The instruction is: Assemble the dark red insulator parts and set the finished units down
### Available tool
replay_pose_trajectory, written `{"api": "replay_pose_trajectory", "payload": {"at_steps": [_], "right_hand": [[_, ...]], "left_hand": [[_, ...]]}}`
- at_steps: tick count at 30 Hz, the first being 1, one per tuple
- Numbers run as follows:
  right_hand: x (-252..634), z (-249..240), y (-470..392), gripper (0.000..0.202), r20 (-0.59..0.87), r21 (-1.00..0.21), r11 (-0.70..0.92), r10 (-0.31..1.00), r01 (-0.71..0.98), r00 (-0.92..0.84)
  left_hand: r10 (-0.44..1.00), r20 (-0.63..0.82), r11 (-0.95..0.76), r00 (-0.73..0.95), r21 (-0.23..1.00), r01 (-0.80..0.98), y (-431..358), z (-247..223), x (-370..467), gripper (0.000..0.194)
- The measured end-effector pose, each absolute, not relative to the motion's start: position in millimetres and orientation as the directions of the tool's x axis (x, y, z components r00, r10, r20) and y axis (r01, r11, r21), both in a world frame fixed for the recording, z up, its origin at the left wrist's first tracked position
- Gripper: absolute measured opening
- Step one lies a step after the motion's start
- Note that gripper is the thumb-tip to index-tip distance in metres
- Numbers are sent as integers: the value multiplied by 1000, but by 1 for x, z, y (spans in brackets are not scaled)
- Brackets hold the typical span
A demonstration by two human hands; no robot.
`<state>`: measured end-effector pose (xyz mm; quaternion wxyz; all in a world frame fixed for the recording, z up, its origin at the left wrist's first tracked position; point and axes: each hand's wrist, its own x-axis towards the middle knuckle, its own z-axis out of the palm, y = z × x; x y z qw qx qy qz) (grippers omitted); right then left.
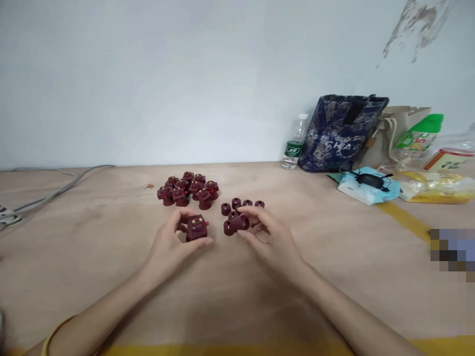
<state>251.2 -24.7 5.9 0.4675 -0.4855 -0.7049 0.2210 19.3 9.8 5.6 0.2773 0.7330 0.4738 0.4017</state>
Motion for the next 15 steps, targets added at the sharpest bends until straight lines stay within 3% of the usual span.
{"api": "replay_pose_trajectory", "payload": {"at_steps": [4, 7, 11, 15], "right_hand": [[241, 3, -35, 29, 406, -811, 435, 900, 391, -158], [240, 2, -36, 31, 430, -778, 474, 880, 412, -201], [240, 3, -36, 29, 460, -707, 524, 851, 475, -254], [239, 4, -38, 28, 438, -727, 501, 865, 469, -244]], "left_hand": [[815, 383, -578, 435, 586, 568, 0, 9, 27, 48], [771, 391, -636, 502, 480, 604, -2, 7, 30, 49], [740, 426, -671, 520, 420, 611, -3, 7, 31, 43], [713, 466, -694, 523, 368, 619, -4, 8, 31, 40]]}}
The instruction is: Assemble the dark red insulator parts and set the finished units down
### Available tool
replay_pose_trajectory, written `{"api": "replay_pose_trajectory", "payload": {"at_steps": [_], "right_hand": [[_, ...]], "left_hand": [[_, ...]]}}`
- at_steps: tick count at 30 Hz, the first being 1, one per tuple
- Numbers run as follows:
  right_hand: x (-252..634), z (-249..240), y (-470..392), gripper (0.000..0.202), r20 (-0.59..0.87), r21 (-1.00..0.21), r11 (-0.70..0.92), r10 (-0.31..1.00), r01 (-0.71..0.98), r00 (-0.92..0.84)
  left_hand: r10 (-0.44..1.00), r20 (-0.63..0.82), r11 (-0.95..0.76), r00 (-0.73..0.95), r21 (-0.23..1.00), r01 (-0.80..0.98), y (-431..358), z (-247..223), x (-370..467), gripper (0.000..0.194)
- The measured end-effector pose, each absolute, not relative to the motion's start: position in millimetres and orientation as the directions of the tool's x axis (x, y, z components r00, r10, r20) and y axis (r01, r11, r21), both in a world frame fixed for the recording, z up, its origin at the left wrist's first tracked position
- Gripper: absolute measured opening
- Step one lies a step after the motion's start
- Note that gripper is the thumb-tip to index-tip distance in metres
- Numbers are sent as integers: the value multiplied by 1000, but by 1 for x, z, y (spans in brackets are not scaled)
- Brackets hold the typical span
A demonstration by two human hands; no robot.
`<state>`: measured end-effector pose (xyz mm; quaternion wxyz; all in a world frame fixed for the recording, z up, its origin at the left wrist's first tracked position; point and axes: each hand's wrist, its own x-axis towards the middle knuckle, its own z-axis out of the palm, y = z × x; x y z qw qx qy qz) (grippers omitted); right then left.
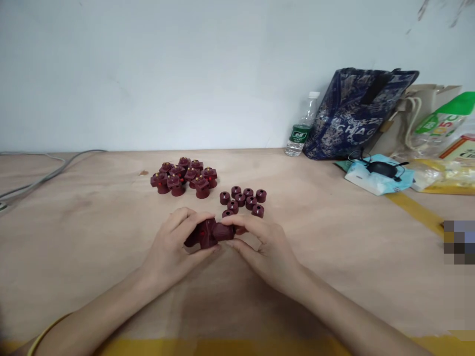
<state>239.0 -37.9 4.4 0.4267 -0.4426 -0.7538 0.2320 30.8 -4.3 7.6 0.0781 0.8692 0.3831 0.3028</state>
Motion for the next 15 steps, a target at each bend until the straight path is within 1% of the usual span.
{"api": "replay_pose_trajectory", "payload": {"at_steps": [4, 7, 10, 12, 15], "right_hand": [[237, 3, -38, 29, 425, -767, 482, 876, 423, -227], [235, 2, -38, 29, 390, -823, 440, 897, 360, -207], [232, 1, -39, 28, 375, -862, 407, 913, 302, -161], [231, 0, -40, 27, 389, -869, 413, 910, 274, -139], [231, -1, -41, 27, 393, -858, 425, 905, 288, -164]], "left_hand": [[662, 513, -733, 547, 293, 613, -6, 7, 31, 41], [649, 531, -739, 544, 271, 617, -8, 7, 32, 42], [660, 532, -731, 531, 291, 617, -9, 8, 33, 41], [679, 519, -719, 519, 330, 611, -9, 9, 32, 41], [699, 482, -708, 529, 362, 607, -8, 9, 31, 43]]}}
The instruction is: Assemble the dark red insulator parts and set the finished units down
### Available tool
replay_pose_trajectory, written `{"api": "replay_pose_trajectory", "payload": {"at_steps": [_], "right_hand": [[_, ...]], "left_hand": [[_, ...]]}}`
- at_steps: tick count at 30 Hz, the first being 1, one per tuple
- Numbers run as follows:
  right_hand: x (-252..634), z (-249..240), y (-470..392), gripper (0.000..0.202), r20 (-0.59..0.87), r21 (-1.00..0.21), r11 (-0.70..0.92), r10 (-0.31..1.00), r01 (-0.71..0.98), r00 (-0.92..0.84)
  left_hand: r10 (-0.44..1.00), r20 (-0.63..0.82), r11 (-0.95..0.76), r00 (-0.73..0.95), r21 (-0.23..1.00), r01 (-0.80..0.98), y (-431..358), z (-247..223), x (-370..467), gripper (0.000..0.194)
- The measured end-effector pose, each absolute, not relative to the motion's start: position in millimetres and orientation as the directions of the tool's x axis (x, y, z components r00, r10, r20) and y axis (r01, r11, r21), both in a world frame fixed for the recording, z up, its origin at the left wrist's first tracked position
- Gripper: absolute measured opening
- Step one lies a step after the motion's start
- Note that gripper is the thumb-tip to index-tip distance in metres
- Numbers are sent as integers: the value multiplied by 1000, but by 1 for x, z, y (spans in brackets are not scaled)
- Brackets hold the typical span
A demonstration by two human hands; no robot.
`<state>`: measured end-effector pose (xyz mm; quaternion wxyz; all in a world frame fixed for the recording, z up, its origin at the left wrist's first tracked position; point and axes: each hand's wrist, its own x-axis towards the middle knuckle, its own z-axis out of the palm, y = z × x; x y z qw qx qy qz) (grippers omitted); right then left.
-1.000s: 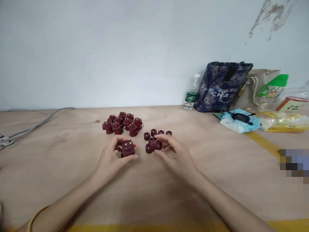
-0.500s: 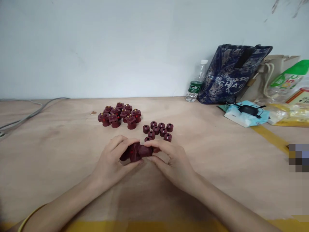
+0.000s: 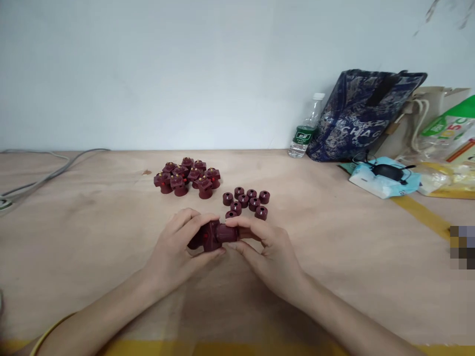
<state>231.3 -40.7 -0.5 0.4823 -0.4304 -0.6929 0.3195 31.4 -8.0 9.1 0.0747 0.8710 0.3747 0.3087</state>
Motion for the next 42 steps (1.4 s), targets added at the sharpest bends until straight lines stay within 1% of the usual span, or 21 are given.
{"api": "replay_pose_trajectory", "payload": {"at_steps": [3, 5, 9, 12, 14, 17, 22, 24, 26, 28, 29, 30, 31, 33, 34, 36, 37, 39, 42], "right_hand": [[235, 1, -41, 28, 400, -810, 448, 894, 379, -203], [238, 3, -41, 29, 437, -747, 490, 871, 449, -223], [245, 8, -40, 31, 528, -627, 566, 814, 535, -242], [246, 9, -41, 33, 525, -617, 545, 823, 567, -219], [244, 8, -41, 33, 512, -619, 549, 824, 561, -242], [240, 8, -42, 30, 494, -624, 562, 822, 544, -282], [237, 8, -41, 27, 392, -703, 434, 898, 564, -202], [237, 6, -41, 26, 348, -718, 389, 919, 578, -186], [238, 2, -40, 36, 332, -704, 380, 923, 600, -195], [238, -1, -40, 51, 337, -683, 407, 912, 606, -232], [238, -2, -39, 54, 339, -683, 417, 908, 600, -245], [238, -3, -39, 53, 333, -697, 412, 911, 587, -244], [237, -3, -39, 48, 314, -726, 388, 921, 568, -229], [236, -1, -40, 32, 265, -800, 326, 945, 504, -190], [235, 1, -40, 27, 245, -829, 304, 952, 469, -184], [235, 5, -42, 28, 248, -841, 317, 946, 438, -209], [236, 7, -42, 27, 277, -819, 354, 933, 452, -229], [237, 9, -43, 25, 364, -732, 450, 893, 511, -265], [241, 11, -44, 29, 473, -608, 559, 825, 564, -307]], "left_hand": [[684, 476, -720, 552, 322, 615, -8, 10, 31, 43], [687, 474, -719, 552, 331, 611, -7, 11, 31, 44], [742, 426, -670, 517, 455, 586, -6, 14, 30, 44], [762, 416, -647, 496, 493, 581, -4, 15, 29, 44], [746, 425, -666, 512, 457, 590, -5, 15, 29, 44], [707, 445, -704, 549, 369, 607, -7, 14, 29, 43], [628, 501, -753, 596, 194, 629, -11, 12, 31, 40], [594, 518, -765, 616, 128, 631, -12, 13, 32, 38], [572, 513, -775, 640, 83, 626, -13, 13, 33, 36], [561, 496, -786, 663, 68, 614, -14, 14, 34, 35], [561, 489, -789, 669, 69, 611, -15, 14, 34, 35], [564, 483, -788, 669, 73, 612, -15, 14, 34, 36], [571, 479, -784, 667, 77, 616, -15, 14, 34, 37], [593, 468, -769, 655, 90, 633, -14, 14, 34, 38], [609, 462, -759, 645, 103, 643, -14, 14, 33, 39], [646, 444, -737, 621, 152, 658, -13, 15, 32, 39], [667, 433, -726, 606, 193, 660, -12, 15, 32, 39], [709, 401, -700, 581, 301, 647, -11, 16, 32, 41], [739, 370, -673, 562, 423, 607, -11, 18, 32, 45]]}}
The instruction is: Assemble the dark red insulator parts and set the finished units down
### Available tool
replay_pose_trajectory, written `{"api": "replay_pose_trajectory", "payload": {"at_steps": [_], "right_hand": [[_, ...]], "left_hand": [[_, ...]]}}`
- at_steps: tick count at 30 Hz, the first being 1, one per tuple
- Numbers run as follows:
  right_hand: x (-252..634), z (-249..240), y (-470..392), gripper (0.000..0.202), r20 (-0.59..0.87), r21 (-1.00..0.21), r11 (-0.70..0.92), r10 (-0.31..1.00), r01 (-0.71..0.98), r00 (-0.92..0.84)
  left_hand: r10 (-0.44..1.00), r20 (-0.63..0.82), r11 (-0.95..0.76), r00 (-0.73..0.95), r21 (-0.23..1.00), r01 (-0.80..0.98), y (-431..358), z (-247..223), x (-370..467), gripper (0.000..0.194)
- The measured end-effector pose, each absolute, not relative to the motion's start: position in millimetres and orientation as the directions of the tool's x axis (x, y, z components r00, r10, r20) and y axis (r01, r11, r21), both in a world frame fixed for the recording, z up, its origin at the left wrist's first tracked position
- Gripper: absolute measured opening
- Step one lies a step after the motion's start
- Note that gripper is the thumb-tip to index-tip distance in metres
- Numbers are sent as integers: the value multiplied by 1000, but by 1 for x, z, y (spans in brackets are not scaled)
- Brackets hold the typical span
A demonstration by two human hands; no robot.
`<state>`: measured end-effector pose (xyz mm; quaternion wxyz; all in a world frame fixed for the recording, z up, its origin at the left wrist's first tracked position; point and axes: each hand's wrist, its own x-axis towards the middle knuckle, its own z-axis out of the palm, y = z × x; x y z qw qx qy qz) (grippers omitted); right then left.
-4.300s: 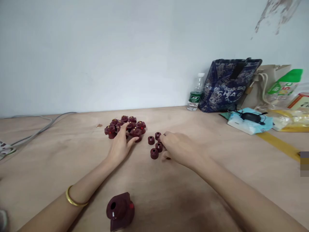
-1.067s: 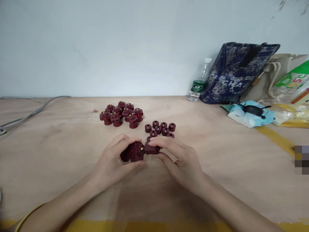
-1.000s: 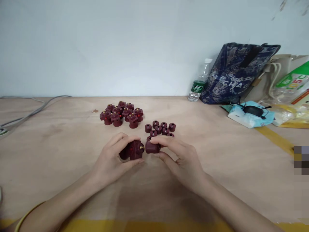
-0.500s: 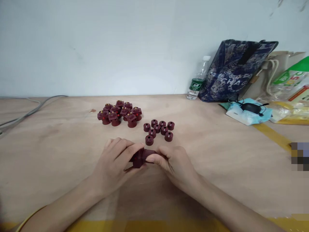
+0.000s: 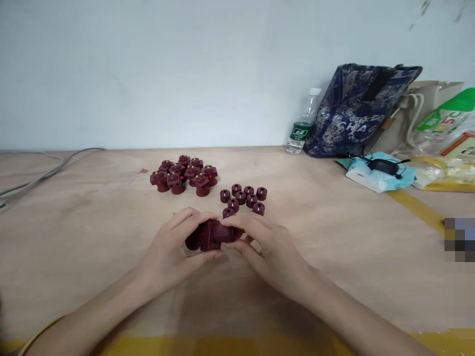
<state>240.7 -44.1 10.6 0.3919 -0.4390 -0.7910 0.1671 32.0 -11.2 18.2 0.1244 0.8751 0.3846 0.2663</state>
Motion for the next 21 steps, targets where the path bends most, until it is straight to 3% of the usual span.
{"api": "replay_pose_trajectory", "payload": {"at_steps": [11, 16, 21], "right_hand": [[247, 13, -42, 33, 488, -627, 555, 827, 546, -280], [243, 12, -43, 28, 473, -613, 562, 824, 555, -312], [241, 9, -43, 24, 395, -619, 464, 881, 634, -260]], "left_hand": [[740, 414, -671, 531, 389, 632, -8, 18, 29, 41], [697, 436, -711, 570, 311, 631, -12, 18, 31, 42], [633, 459, -758, 624, 203, 620, -16, 17, 33, 41]]}}
